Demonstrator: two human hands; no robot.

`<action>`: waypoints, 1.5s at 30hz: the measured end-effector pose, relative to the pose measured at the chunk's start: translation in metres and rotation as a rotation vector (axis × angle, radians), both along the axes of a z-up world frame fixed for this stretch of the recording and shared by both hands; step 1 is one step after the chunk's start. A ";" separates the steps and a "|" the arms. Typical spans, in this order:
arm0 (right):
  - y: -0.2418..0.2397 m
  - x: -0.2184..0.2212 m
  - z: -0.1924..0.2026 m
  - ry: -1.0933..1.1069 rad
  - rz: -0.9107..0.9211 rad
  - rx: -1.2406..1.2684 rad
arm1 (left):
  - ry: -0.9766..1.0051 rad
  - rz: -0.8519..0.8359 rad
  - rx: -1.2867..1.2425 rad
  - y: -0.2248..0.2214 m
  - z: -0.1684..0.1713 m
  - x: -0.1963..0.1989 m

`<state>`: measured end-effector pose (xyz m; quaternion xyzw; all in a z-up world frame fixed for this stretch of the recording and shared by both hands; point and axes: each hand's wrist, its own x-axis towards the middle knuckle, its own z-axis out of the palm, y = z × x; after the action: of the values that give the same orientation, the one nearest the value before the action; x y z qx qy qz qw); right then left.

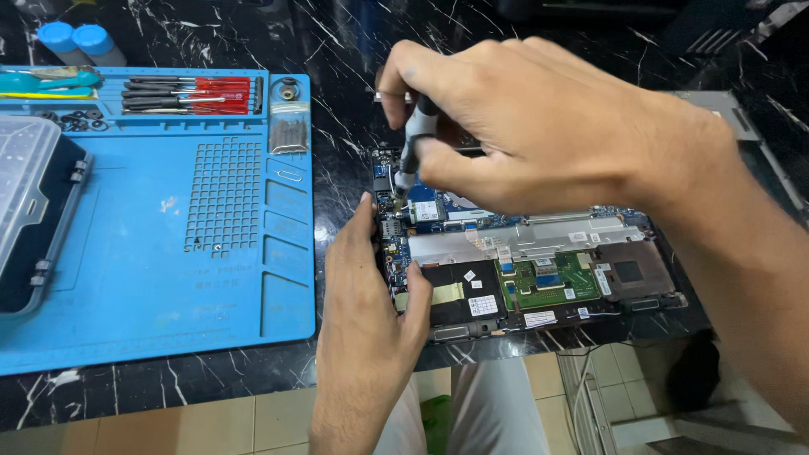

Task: The person uses a screwdriver to remove screws from a laptop motherboard and then detaches the cooling fan assembly. The person places the removed fan on the table and continues to unscrew components from the motherboard.

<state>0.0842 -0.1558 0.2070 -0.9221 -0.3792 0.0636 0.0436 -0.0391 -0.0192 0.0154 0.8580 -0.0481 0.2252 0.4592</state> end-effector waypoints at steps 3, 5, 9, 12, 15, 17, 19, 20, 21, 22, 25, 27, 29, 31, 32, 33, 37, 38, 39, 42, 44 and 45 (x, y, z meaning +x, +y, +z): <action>-0.010 0.014 -0.019 -0.189 0.176 0.109 | -0.006 0.001 -0.001 0.000 0.000 0.000; -0.010 0.008 -0.011 -0.087 0.197 0.117 | 0.003 -0.003 -0.010 0.000 0.001 0.000; -0.011 0.008 -0.020 -0.256 0.221 0.079 | -0.006 0.002 0.013 0.000 0.001 0.000; -0.010 0.010 -0.014 -0.092 0.262 0.160 | 0.018 0.002 0.008 0.000 0.002 -0.001; -0.004 -0.001 -0.010 -0.018 0.159 0.115 | -0.018 0.000 -0.023 -0.001 0.004 -0.001; -0.010 0.008 -0.025 -0.202 0.203 0.098 | -0.014 0.005 -0.018 0.000 0.004 -0.003; -0.010 0.008 -0.021 -0.392 0.238 0.081 | -0.017 0.000 -0.012 0.000 0.005 -0.002; -0.006 0.003 -0.011 -0.135 0.115 0.072 | -0.023 0.001 -0.012 0.000 0.005 -0.003; -0.002 -0.002 -0.001 0.123 -0.003 0.062 | -0.029 0.002 -0.012 -0.001 0.006 -0.003; -0.002 -0.003 -0.002 0.120 0.002 0.063 | -0.031 0.006 -0.011 -0.001 0.005 -0.003; -0.006 0.000 -0.011 -0.049 0.026 0.028 | -0.025 0.007 -0.018 0.000 0.004 -0.004; -0.012 0.008 -0.025 -0.266 0.135 0.085 | -0.027 0.009 -0.007 -0.001 0.002 -0.002; -0.011 0.000 -0.014 -0.136 0.128 0.082 | -0.028 0.008 -0.012 -0.001 0.001 -0.002; -0.009 -0.002 -0.013 -0.004 0.129 0.085 | -0.027 0.015 -0.013 0.000 0.001 -0.003; -0.009 0.000 -0.018 -0.124 0.110 0.077 | -0.021 0.006 -0.020 0.000 0.002 -0.004; -0.010 0.002 -0.022 -0.244 0.092 0.069 | -0.015 -0.002 -0.026 0.000 0.004 -0.004; -0.012 -0.002 -0.015 -0.077 0.165 0.175 | -0.031 0.009 -0.019 -0.001 0.000 -0.002; -0.013 -0.003 -0.013 -0.039 0.147 0.135 | -0.022 0.013 -0.016 -0.001 0.001 -0.003; -0.014 -0.005 -0.011 -0.001 0.130 0.095 | -0.013 0.018 -0.013 -0.001 0.001 -0.003; -0.022 0.006 -0.032 -0.345 0.172 0.103 | -0.028 0.003 -0.013 0.000 0.001 -0.003; -0.016 -0.005 -0.015 -0.130 0.108 0.097 | -0.038 0.005 -0.015 -0.001 0.001 -0.002; -0.012 -0.011 -0.007 0.087 0.050 0.092 | -0.048 0.011 -0.017 -0.001 0.001 -0.002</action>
<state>0.0733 -0.1683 0.1999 -0.9058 -0.4023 0.0871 0.1005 -0.0416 -0.0203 0.0163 0.8486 -0.0526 0.2486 0.4640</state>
